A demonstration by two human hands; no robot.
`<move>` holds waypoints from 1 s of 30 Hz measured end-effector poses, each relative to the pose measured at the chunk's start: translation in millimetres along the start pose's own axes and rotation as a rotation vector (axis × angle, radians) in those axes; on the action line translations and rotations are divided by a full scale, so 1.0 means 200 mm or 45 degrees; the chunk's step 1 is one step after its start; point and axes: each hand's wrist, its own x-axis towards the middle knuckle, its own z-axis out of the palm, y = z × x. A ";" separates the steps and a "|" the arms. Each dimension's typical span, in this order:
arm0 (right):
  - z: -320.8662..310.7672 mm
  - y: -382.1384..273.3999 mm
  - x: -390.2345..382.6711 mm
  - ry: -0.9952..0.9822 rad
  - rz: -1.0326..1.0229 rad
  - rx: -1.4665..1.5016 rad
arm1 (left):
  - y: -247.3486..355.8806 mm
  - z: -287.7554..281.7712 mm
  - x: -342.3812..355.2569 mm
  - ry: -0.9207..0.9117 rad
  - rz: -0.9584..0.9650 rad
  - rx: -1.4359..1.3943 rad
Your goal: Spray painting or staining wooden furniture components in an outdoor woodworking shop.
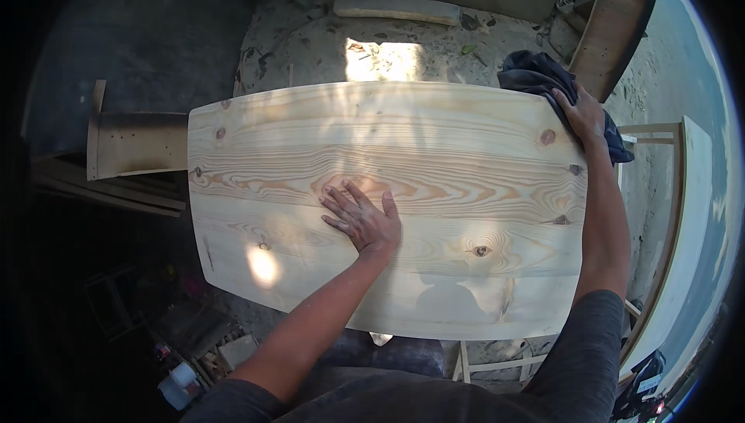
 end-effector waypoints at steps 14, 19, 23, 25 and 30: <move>0.45 -2.98 -0.30 -0.227 -0.317 0.057 | -0.48 -0.14 0.04 -0.122 0.467 -0.902; 0.68 -4.10 -0.51 0.044 -0.775 0.423 | -1.86 -0.33 0.74 0.529 0.251 -0.604; 0.91 -4.51 -1.36 -0.090 -1.405 0.664 | -2.96 -0.18 0.83 -0.054 -0.470 -0.602; 0.95 -4.34 -1.95 -0.391 -1.761 0.887 | -3.07 -0.09 0.52 -0.167 -0.282 -0.340; 0.88 -3.77 -2.29 -0.559 -1.928 0.857 | -3.50 0.53 -0.28 0.379 0.337 0.708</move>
